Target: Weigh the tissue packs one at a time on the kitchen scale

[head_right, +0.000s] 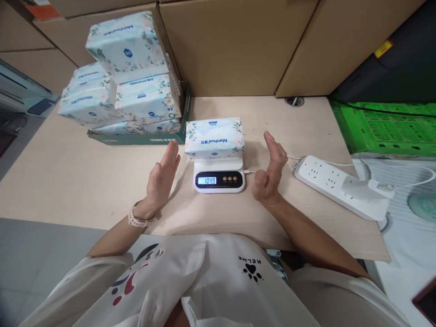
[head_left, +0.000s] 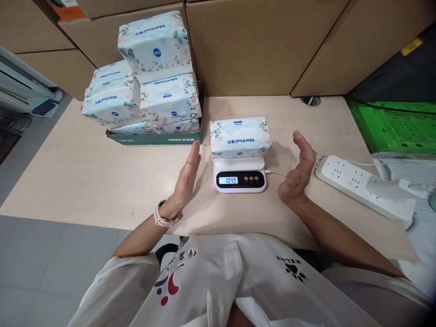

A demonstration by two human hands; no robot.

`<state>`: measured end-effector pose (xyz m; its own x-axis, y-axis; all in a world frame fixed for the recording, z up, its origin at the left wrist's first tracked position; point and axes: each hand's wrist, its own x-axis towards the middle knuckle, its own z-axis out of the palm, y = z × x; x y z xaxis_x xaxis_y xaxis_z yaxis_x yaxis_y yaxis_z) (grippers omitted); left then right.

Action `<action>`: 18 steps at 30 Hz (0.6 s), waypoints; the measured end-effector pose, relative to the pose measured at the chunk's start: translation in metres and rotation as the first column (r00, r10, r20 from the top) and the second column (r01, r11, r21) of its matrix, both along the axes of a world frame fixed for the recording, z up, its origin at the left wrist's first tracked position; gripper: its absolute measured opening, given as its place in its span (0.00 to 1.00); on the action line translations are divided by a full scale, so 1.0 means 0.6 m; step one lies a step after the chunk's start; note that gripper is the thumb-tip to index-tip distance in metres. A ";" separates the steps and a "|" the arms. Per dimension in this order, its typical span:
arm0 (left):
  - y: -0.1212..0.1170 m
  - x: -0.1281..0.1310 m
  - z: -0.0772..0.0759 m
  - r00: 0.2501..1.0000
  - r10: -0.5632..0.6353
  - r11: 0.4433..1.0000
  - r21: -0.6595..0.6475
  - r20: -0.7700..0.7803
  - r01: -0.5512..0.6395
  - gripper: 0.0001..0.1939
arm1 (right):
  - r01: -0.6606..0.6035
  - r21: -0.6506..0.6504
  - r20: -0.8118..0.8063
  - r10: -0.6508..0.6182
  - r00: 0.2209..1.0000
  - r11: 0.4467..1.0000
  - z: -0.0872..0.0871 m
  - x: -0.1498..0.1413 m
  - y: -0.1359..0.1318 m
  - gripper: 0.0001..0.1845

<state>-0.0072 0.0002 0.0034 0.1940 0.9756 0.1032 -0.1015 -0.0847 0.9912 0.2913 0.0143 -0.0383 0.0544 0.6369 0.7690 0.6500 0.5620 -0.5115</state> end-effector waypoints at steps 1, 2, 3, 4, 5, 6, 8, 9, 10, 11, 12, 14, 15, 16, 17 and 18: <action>0.000 0.000 0.000 1.000 0.002 1.000 -0.004 -0.001 -0.002 0.39 | 0.004 -0.016 0.000 -0.004 1.000 1.000 0.001 -0.001 -0.001 0.37; 0.000 0.000 0.000 1.000 0.004 1.000 -0.007 -0.001 -0.004 0.39 | 0.009 -0.037 0.000 -0.009 1.000 0.999 0.002 -0.001 -0.002 0.38; 0.001 0.000 0.000 1.000 0.004 1.000 -0.007 0.002 -0.004 0.39 | 0.016 -0.063 0.000 -0.016 1.000 0.998 0.003 -0.002 -0.003 0.39; 0.001 0.000 0.001 1.000 0.004 1.000 -0.006 0.004 -0.004 0.39 | 0.024 -0.091 0.001 -0.024 1.000 0.996 0.004 -0.002 -0.004 0.39; 0.001 0.000 0.001 1.000 0.005 1.000 -0.005 0.004 -0.005 0.38 | 0.028 -0.114 0.004 -0.028 1.000 0.993 0.004 -0.002 -0.006 0.40; 0.001 0.001 0.001 1.000 0.006 1.000 -0.004 0.002 -0.006 0.38 | 0.034 -0.131 0.007 -0.033 0.999 0.991 0.005 -0.003 -0.007 0.40; 0.000 0.000 0.002 1.000 0.010 1.000 -0.003 -0.006 -0.010 0.38 | 0.040 -0.145 0.011 -0.039 0.999 0.989 0.005 -0.002 -0.008 0.40; 0.000 0.000 0.002 1.000 0.012 1.000 -0.003 -0.008 -0.012 0.38 | 0.039 -0.140 0.013 -0.038 0.999 0.989 0.006 -0.002 -0.009 0.40; 0.000 0.000 0.002 1.000 0.012 1.000 -0.003 -0.005 -0.012 0.38 | 0.035 -0.127 0.011 -0.034 0.999 0.991 0.006 -0.002 -0.008 0.40; -0.001 0.000 0.003 1.000 0.011 1.000 -0.001 0.001 -0.011 0.37 | 0.031 -0.112 0.008 -0.030 1.000 0.993 0.006 -0.002 -0.008 0.39; -0.001 0.000 0.003 1.000 0.009 1.000 0.001 0.009 -0.009 0.37 | 0.028 -0.096 0.004 -0.027 1.000 0.995 0.007 -0.003 -0.007 0.38; -0.001 -0.001 0.003 1.000 0.004 1.000 0.005 0.020 -0.004 0.36 | 0.028 -0.069 -0.001 -0.028 1.000 0.997 0.009 -0.004 -0.006 0.37; -0.002 -0.001 0.003 1.000 0.003 1.000 0.006 0.022 -0.003 0.36 | 0.030 -0.059 -0.002 -0.030 1.000 0.998 0.010 -0.004 -0.006 0.36; -0.002 -0.001 0.003 1.000 0.002 1.000 0.006 0.022 -0.002 0.36 | 0.031 -0.052 0.000 -0.031 1.000 0.998 0.011 -0.004 -0.006 0.36; -0.001 -0.001 0.003 1.000 0.002 1.000 0.004 0.020 -0.002 0.36 | 0.030 -0.049 0.003 -0.030 1.000 0.998 0.011 -0.004 -0.006 0.36; -0.001 -0.001 0.003 1.000 0.003 1.000 0.003 0.019 -0.003 0.37 | 0.028 -0.051 0.008 -0.028 1.000 0.998 0.011 -0.004 -0.006 0.35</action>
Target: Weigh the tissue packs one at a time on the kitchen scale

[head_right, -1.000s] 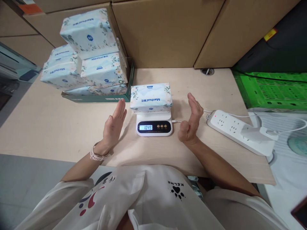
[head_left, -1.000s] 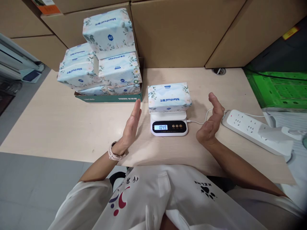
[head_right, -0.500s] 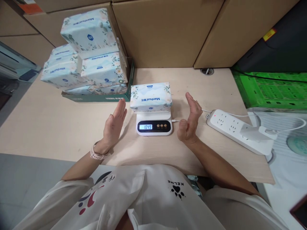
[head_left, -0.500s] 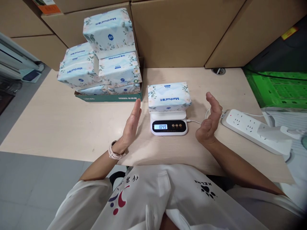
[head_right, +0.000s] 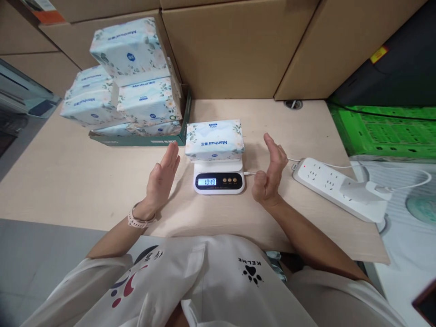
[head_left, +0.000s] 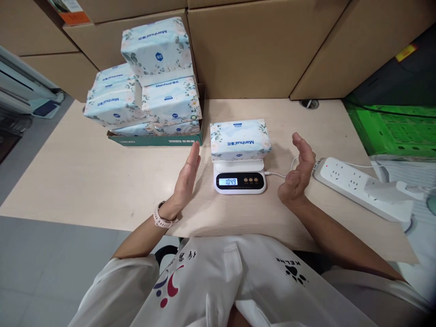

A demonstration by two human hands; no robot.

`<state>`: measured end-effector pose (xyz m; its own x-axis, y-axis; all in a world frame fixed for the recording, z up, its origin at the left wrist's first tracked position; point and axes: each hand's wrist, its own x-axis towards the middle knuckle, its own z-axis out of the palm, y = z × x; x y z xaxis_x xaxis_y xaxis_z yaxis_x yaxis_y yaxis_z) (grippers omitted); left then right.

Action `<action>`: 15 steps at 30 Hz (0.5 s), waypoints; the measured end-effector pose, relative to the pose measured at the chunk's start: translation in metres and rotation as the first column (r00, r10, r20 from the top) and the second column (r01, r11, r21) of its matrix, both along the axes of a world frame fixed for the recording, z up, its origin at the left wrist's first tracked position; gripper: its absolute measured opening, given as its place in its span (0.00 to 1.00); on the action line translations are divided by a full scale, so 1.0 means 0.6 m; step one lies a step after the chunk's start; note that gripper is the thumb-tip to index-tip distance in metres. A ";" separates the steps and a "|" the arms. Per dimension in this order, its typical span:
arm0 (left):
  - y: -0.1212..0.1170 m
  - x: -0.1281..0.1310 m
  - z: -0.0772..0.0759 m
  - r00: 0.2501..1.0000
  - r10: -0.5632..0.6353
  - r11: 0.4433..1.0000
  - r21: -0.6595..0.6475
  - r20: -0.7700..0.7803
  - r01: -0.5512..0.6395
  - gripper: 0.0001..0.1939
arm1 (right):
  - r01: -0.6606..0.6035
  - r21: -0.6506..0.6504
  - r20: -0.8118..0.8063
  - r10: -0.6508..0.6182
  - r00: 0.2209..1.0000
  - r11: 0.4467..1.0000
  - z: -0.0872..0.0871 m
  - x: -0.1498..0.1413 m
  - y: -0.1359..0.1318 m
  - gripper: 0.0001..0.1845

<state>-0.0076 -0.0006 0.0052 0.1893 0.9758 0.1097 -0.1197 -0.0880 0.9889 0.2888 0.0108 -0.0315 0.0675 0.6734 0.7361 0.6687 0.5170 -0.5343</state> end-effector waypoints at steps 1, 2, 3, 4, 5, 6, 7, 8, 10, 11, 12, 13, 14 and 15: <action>0.000 0.000 0.000 1.000 0.001 1.000 -0.003 -0.003 -0.001 0.37 | -0.002 -0.005 0.006 0.002 1.000 1.000 0.000 0.001 0.000 0.35; 0.001 0.000 0.001 1.000 0.003 1.000 -0.007 -0.005 -0.003 0.38 | -0.004 -0.012 0.013 0.004 1.000 1.000 -0.002 0.001 0.001 0.35; 0.001 0.001 0.001 1.000 0.004 1.000 -0.012 -0.007 -0.004 0.39 | -0.006 -0.018 0.019 0.007 1.000 1.000 -0.003 0.002 0.001 0.36; 0.001 0.001 0.001 1.000 0.003 1.000 -0.017 -0.009 -0.003 0.40 | -0.010 -0.025 0.023 0.011 1.000 1.000 -0.006 0.003 0.002 0.36; 0.002 0.001 0.001 1.000 0.001 1.000 -0.020 -0.009 -0.001 0.40 | -0.017 -0.032 0.025 0.017 1.000 0.999 -0.008 0.004 0.003 0.36; 0.002 0.001 0.001 1.000 -0.001 1.000 -0.022 -0.008 0.001 0.40 | -0.027 -0.037 0.022 0.028 0.999 0.999 -0.010 0.005 0.004 0.37; 0.003 0.001 0.001 1.000 -0.004 1.000 -0.024 -0.007 0.004 0.40 | -0.043 -0.047 0.013 0.044 0.999 0.998 -0.011 0.005 0.004 0.37; 0.003 0.001 0.000 1.000 -0.005 1.000 -0.025 -0.004 0.005 0.40 | -0.060 -0.062 0.002 0.060 0.998 0.996 -0.012 0.005 0.004 0.38; 0.004 0.000 0.000 1.000 -0.003 1.000 -0.030 0.000 0.003 0.39 | -0.086 -0.115 -0.015 0.085 0.996 0.990 -0.010 0.004 0.003 0.38; 0.004 0.000 -0.001 1.000 -0.002 0.999 -0.034 0.000 0.002 0.39 | -0.091 -0.152 -0.017 0.090 0.996 0.984 -0.007 0.003 0.001 0.38; 0.005 0.000 -0.001 1.000 0.000 0.999 -0.040 -0.001 0.000 0.39 | -0.092 -0.191 -0.014 0.091 0.996 0.977 -0.003 0.001 0.000 0.38; 0.006 0.000 -0.001 1.000 0.001 0.999 -0.045 -0.002 -0.002 0.39 | -0.091 -0.228 -0.008 0.092 0.996 0.969 0.001 0.000 -0.002 0.38; 0.007 0.000 -0.002 1.000 0.002 0.999 -0.051 -0.002 -0.002 0.40 | -0.087 -0.257 -0.001 0.090 0.996 0.963 0.005 -0.001 -0.003 0.38; 0.009 0.000 -0.003 1.000 0.002 0.998 -0.058 -0.001 -0.002 0.41 | -0.084 -0.281 0.006 0.090 0.996 0.956 0.009 -0.002 -0.004 0.38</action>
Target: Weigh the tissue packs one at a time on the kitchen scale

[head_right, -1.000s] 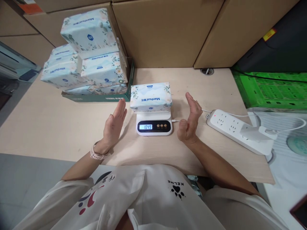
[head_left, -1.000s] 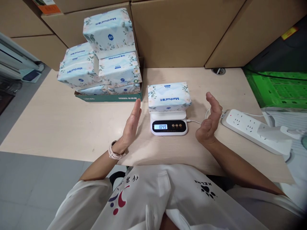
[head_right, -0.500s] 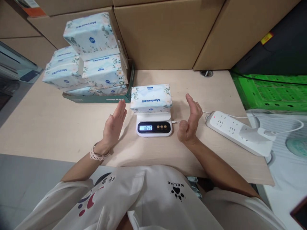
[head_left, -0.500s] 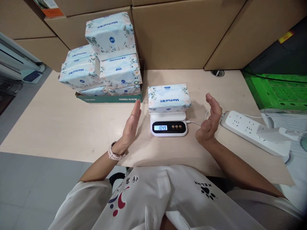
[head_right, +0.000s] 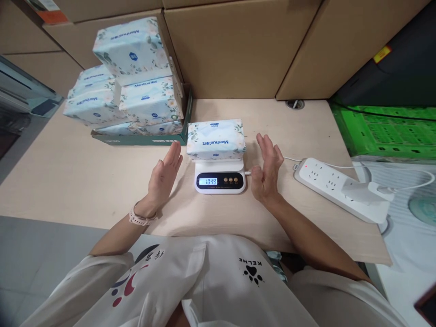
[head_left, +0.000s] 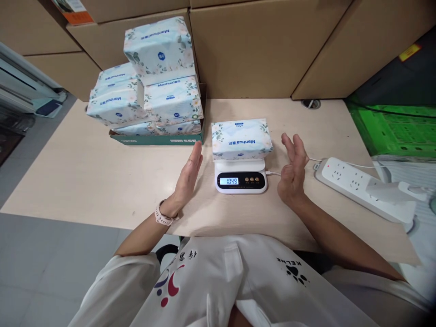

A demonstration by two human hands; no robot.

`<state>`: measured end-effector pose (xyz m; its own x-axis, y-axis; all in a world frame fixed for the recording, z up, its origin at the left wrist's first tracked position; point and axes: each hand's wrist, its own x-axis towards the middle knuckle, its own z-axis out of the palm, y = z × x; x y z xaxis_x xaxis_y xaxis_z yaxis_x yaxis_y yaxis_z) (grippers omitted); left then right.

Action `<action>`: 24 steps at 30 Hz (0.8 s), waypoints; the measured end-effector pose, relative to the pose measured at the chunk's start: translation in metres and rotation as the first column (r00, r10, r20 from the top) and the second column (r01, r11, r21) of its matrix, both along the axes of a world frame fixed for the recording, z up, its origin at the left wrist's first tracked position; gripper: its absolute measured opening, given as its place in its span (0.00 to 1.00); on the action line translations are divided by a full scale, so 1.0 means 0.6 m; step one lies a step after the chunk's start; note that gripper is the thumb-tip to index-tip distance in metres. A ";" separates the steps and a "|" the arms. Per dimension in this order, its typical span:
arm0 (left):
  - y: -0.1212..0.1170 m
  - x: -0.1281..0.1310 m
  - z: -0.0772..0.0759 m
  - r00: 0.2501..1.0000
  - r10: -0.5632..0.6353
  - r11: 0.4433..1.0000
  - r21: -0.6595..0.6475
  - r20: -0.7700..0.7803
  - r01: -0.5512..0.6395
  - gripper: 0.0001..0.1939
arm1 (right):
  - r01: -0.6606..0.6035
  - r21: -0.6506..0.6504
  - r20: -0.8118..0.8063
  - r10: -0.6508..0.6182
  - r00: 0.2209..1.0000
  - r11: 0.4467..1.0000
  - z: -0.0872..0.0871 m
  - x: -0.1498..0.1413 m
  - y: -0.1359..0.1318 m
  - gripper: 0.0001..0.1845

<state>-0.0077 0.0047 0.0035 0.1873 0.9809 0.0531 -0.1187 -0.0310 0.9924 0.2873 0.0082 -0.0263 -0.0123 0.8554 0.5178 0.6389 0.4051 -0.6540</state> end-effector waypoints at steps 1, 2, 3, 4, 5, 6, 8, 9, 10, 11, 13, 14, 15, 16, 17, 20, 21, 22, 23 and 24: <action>0.002 0.000 -0.001 1.000 -0.001 1.000 -0.006 0.003 0.001 0.41 | -0.001 -0.017 0.006 0.001 1.000 1.000 0.003 -0.001 0.000 0.38; 0.004 0.000 -0.002 1.000 0.000 1.000 -0.013 0.006 0.001 0.41 | -0.001 -0.029 0.008 0.002 1.000 1.000 0.006 -0.002 0.000 0.38; 0.005 0.000 -0.003 1.000 0.001 1.000 -0.019 0.008 -0.001 0.42 | -0.003 -0.041 0.008 0.003 1.000 0.999 0.008 -0.003 0.000 0.38; 0.007 0.001 -0.004 1.000 0.002 1.000 -0.026 0.008 -0.002 0.42 | -0.002 -0.052 0.005 0.002 1.000 0.999 0.009 -0.004 0.001 0.38; 0.008 0.001 -0.005 1.000 0.004 0.999 -0.033 0.007 -0.003 0.42 | -0.002 -0.061 0.001 0.002 1.000 0.998 0.010 -0.004 0.002 0.39; 0.009 0.002 -0.006 1.000 0.006 0.999 -0.040 0.006 -0.006 0.41 | -0.003 -0.067 -0.005 0.003 1.000 0.998 0.011 -0.005 0.002 0.39; 0.010 0.003 -0.007 1.000 0.004 0.999 -0.052 0.007 -0.004 0.41 | -0.010 -0.073 -0.015 0.009 1.000 0.997 0.014 -0.006 0.004 0.40; 0.011 0.003 -0.007 1.000 -0.001 0.998 -0.060 0.010 0.001 0.41 | -0.016 -0.076 -0.023 0.014 1.000 0.997 0.015 -0.006 0.006 0.40; 0.012 0.003 -0.009 1.000 -0.007 0.998 -0.070 0.015 0.008 0.41 | -0.021 -0.084 -0.034 0.018 0.999 0.996 0.017 -0.006 0.007 0.40; 0.015 0.002 -0.010 1.000 -0.015 0.997 -0.081 0.023 0.017 0.41 | -0.025 -0.101 -0.047 0.020 0.999 0.995 0.020 -0.007 0.010 0.40; 0.023 -0.001 -0.015 0.999 -0.034 0.993 -0.109 0.042 0.038 0.40 | -0.027 -0.162 -0.082 0.014 0.997 0.986 0.025 -0.008 0.016 0.41; 0.030 -0.002 -0.017 0.998 -0.041 0.991 -0.125 0.050 0.047 0.39 | -0.029 -0.200 -0.106 0.008 0.994 0.979 0.027 -0.009 0.021 0.41; 0.036 -0.002 -0.017 0.997 -0.047 0.989 -0.139 0.056 0.054 0.38 | -0.033 -0.236 -0.132 0.002 0.991 0.971 0.028 -0.010 0.025 0.42; 0.043 -0.001 -0.017 0.997 -0.050 0.987 -0.152 0.060 0.059 0.37 | -0.039 -0.268 -0.161 -0.005 0.987 0.963 0.029 -0.012 0.031 0.44; 0.049 0.003 -0.014 0.996 -0.056 0.985 -0.162 0.065 0.066 0.36 | -0.045 -0.293 -0.189 -0.012 0.982 0.955 0.029 -0.014 0.036 0.44; 0.056 0.022 0.004 0.986 -0.123 0.985 -0.109 0.113 0.135 0.33 | -0.043 -0.382 -0.226 -0.049 0.973 0.923 0.027 -0.022 0.047 0.44; 0.054 0.028 0.013 0.980 -0.154 0.985 -0.061 0.127 0.162 0.32 | -0.038 -0.418 -0.227 -0.063 0.972 0.908 0.028 -0.025 0.048 0.44; 0.050 0.033 0.022 0.976 -0.179 0.983 -0.009 0.127 0.181 0.32 | -0.037 -0.444 -0.223 -0.071 0.972 0.895 0.032 -0.030 0.047 0.43; 0.044 0.035 0.031 0.975 -0.189 0.982 0.038 0.115 0.186 0.32 | -0.042 -0.450 -0.217 -0.063 0.974 0.892 0.040 -0.035 0.045 0.43; 0.037 0.033 0.040 0.979 -0.180 0.982 0.079 0.092 0.173 0.32 | -0.059 -0.422 -0.209 -0.034 0.977 0.904 0.052 -0.042 0.042 0.43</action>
